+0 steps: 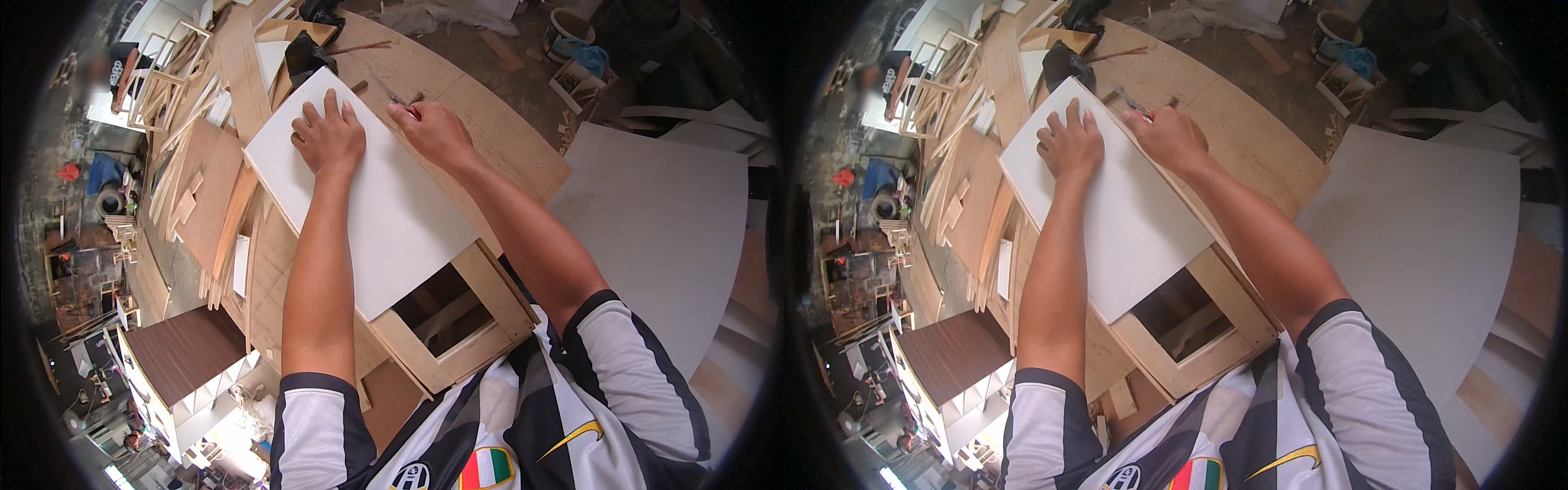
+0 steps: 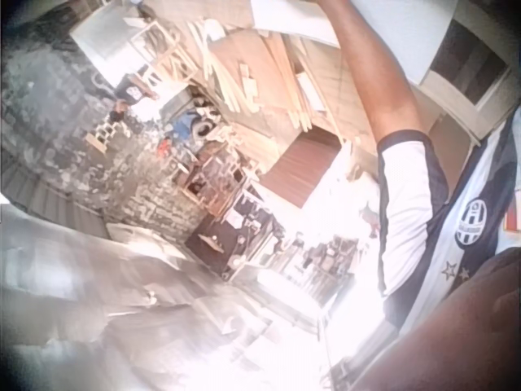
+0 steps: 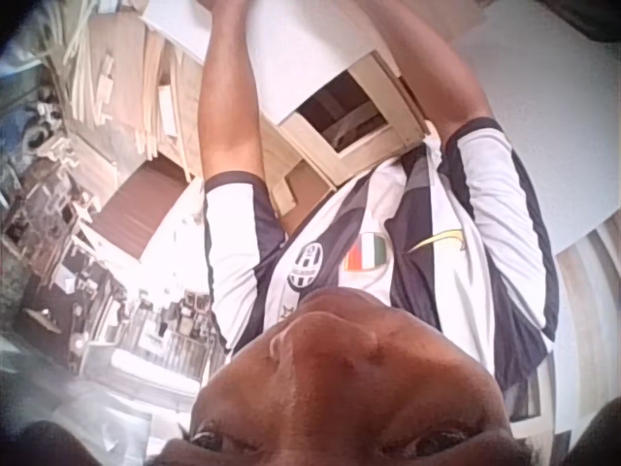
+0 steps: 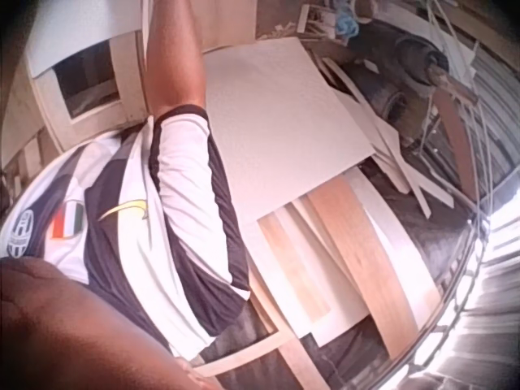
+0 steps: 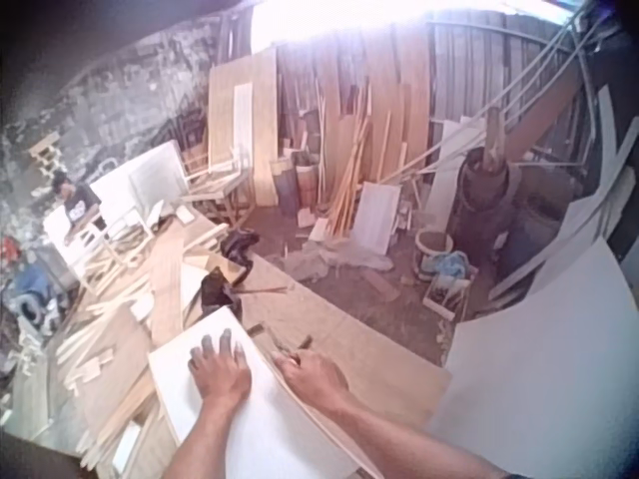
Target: The person positions a white panel onto a wooden box frame and secures it using a hammer.
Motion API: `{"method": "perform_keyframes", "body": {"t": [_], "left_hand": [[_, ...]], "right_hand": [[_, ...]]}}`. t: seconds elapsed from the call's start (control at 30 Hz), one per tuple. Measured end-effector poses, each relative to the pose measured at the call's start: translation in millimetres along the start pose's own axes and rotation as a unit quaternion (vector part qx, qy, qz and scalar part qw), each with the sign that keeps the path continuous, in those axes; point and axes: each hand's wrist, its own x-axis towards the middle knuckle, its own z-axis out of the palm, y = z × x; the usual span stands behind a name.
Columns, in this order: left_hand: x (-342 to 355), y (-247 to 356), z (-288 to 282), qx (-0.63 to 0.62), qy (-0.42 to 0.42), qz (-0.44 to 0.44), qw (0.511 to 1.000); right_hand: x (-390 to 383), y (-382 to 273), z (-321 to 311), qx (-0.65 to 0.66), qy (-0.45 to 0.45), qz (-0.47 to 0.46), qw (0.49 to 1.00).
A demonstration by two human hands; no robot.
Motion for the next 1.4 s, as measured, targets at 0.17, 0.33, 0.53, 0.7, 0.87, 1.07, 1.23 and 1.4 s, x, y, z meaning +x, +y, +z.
{"method": "perform_keyframes", "body": {"t": [0.17,0.33,0.53,0.7,0.87,1.07,1.23,1.4], "left_hand": [[-1.1,-1.5,-2.4,-0.001,-0.001,0.002,1.0],[0.0,1.3,-4.1,0.004,-0.014,-0.001,1.0],[-0.8,0.1,-4.2,0.001,-0.008,0.003,1.0],[0.1,-0.4,1.2,0.003,0.0,0.009,1.0],[0.9,-1.9,5.1,0.014,0.011,0.015,1.0],[1.1,1.9,2.0,0.018,0.008,0.009,1.0],[0.1,0.6,0.0,0.015,0.002,0.002,1.0],[-0.7,-1.8,1.7,0.013,0.017,0.012,1.0]], "right_hand": [[-6.4,-9.5,-0.5,-0.076,-0.063,-0.026,0.995],[-10.5,-15.7,4.8,-0.09,-0.05,-0.033,0.994],[-10.7,-20.1,6.9,-0.102,-0.05,-0.033,0.993],[-10.2,-19.7,4.7,-0.118,-0.047,-0.064,0.99],[-13.0,-23.4,2.4,-0.129,-0.033,-0.091,0.987],[-3.9,-19.7,10.6,-0.116,-0.017,-0.096,0.988],[-4.7,-5.9,-8.3,-0.021,-0.024,-0.024,0.999],[-40.6,-5.6,-17.7,-0.05,-0.077,-0.037,0.995]]}}
